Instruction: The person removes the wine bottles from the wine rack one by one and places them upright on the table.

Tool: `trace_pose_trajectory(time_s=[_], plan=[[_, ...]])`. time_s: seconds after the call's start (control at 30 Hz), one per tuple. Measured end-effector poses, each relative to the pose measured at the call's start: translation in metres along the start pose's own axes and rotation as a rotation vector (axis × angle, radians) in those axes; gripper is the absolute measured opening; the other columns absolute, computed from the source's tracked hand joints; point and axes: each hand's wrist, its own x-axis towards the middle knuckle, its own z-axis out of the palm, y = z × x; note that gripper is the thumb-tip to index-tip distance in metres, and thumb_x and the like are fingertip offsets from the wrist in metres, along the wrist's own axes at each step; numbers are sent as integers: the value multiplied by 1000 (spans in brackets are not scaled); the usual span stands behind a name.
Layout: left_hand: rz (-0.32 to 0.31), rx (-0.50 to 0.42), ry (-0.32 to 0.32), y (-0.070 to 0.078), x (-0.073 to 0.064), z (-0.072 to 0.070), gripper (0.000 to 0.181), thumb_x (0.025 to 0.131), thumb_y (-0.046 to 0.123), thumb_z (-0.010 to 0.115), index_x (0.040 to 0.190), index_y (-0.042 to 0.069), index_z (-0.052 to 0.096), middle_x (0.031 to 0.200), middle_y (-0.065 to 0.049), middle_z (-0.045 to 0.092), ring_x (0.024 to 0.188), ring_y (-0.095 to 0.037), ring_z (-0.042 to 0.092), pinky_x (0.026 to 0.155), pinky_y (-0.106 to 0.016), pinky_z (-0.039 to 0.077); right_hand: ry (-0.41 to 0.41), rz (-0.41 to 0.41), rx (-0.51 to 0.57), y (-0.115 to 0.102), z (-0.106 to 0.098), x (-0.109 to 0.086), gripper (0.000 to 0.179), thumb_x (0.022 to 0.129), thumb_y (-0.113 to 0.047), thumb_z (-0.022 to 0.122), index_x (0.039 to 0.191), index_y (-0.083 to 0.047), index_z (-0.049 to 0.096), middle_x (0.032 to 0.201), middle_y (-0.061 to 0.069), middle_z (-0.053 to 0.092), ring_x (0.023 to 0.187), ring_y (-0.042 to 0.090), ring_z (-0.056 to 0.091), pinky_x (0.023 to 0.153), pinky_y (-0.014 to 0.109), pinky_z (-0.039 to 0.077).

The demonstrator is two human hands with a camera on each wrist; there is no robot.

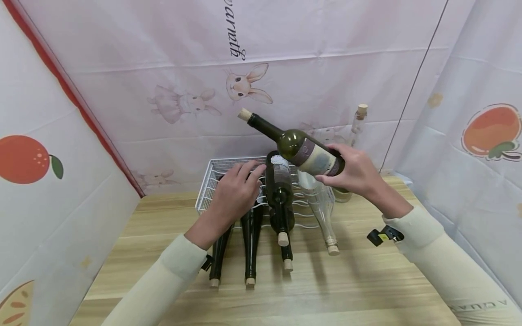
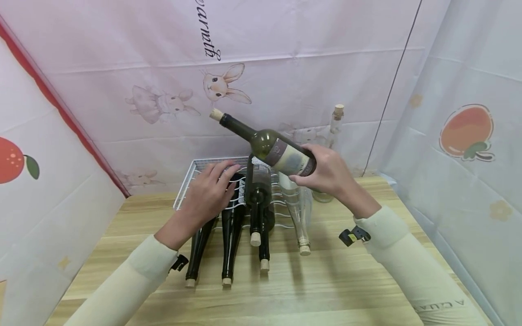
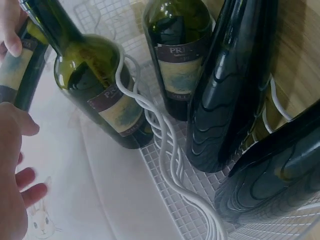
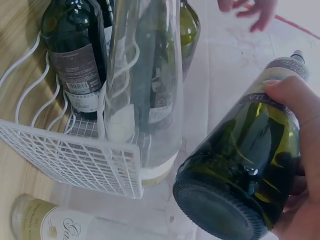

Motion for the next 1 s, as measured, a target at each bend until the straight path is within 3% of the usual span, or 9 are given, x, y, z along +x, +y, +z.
trace_pose_trajectory(time_s=[0.17, 0.3, 0.4, 0.5, 0.6, 0.8, 1.0], plan=[[-99, -106, -87, 2, -4, 2, 36, 98, 15, 66, 132, 2, 65, 125, -15, 70, 107, -30, 69, 81, -34, 64, 14, 63, 44, 4, -3, -4, 76, 69, -23, 95, 133, 1, 61, 109, 23, 72, 82, 31, 67, 68, 36, 51], [-227, -241, -182, 4, -6, 4, 39, 100, 17, 66, 136, 1, 62, 129, -16, 68, 116, -31, 68, 90, -39, 63, 36, 111, 88, 9, -5, -7, 76, 69, -20, 95, 133, 1, 60, 109, 22, 72, 85, 31, 66, 69, 31, 51], [-396, -412, -294, 8, -5, 4, 46, 100, 21, 67, 140, 0, 59, 132, -17, 66, 113, -28, 69, 93, -41, 61, 60, 147, 107, 14, -6, -11, 75, 70, -19, 94, 133, 2, 60, 113, 22, 71, 89, 31, 66, 71, 23, 48], [-599, -590, -392, 12, -2, 4, 50, 100, 26, 68, 142, 1, 58, 134, -18, 65, 100, -26, 70, 87, -43, 61, 79, 180, 115, 18, -7, -15, 76, 71, -18, 93, 135, 3, 58, 119, 23, 70, 95, 32, 65, 74, 17, 44], [-745, -694, -456, 14, 2, 3, 52, 99, 29, 68, 142, 2, 58, 134, -17, 66, 93, -25, 69, 84, -44, 59, 97, 205, 128, 21, -9, -17, 78, 72, -18, 93, 137, 4, 56, 123, 24, 68, 101, 35, 65, 77, 15, 43], [-866, -816, -545, 13, 6, 6, 57, 100, 35, 66, 146, 4, 55, 143, -16, 63, 113, -29, 71, 98, -47, 58, 120, 267, 166, 26, -12, -24, 83, 74, -17, 92, 143, 4, 51, 129, 26, 64, 108, 37, 63, 81, 12, 42], [-939, -890, -648, 15, 10, 8, 69, 100, 46, 64, 154, 7, 46, 156, -14, 53, 136, -35, 59, 111, -52, 51, 132, 320, 204, 39, -13, -32, 88, 77, -17, 91, 149, 1, 45, 133, 26, 61, 114, 33, 58, 84, 14, 41]])
